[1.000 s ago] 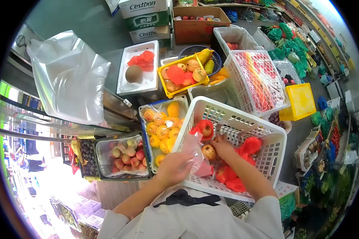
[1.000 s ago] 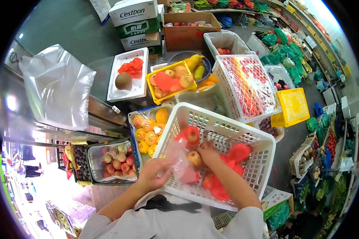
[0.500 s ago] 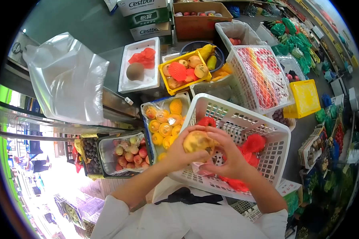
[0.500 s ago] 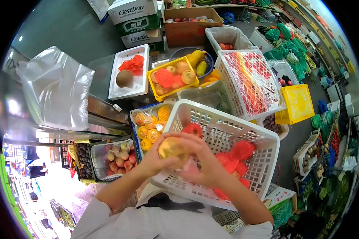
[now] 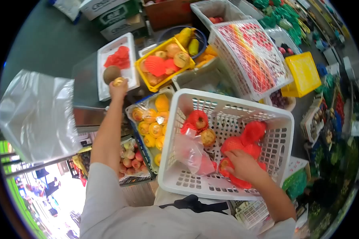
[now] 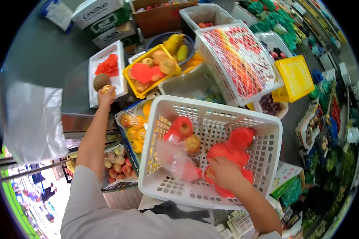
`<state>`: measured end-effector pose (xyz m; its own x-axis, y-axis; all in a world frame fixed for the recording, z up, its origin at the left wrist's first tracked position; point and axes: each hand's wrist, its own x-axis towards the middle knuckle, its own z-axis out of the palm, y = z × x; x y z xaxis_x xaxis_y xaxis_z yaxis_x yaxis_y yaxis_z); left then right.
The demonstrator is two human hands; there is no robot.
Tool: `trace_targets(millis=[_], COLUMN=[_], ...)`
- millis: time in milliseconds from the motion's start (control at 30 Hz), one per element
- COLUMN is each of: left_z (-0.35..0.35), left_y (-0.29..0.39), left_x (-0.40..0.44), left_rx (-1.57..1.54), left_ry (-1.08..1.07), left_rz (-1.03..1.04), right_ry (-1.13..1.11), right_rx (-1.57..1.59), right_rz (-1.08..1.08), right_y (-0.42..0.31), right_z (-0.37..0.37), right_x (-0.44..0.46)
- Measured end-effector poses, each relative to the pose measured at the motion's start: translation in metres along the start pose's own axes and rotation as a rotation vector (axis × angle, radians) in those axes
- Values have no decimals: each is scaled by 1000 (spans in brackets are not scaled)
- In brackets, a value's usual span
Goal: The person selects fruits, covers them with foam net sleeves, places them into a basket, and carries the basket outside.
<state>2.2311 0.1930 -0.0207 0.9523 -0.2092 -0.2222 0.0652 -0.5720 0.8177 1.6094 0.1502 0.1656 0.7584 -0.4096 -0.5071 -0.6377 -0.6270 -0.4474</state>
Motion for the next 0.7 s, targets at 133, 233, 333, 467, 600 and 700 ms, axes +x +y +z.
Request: trace_targets(millis=[133,233,333,467,600,700], left_z=[12,17,17,7,3,-15], left_y=[-23,-36,-38,-9,53,108], left_x=[44,53,54,8,-91,-205], left_rx=[244,423,381,317,-260,-349], left_ry=[57,95,35,-55,-173,-288], left_rz=[216,488,568,442,364,509], right_ry=[39,89,58,103,205,112], right_rx=[28,-7,10,82,127,215], right_rz=[-17,-87,-114,0,-42,-19], right_y=[4,6,2,0,21,28], right_z=[18,18,16,42,89,84], right_x=[6,22,50,100,148,161])
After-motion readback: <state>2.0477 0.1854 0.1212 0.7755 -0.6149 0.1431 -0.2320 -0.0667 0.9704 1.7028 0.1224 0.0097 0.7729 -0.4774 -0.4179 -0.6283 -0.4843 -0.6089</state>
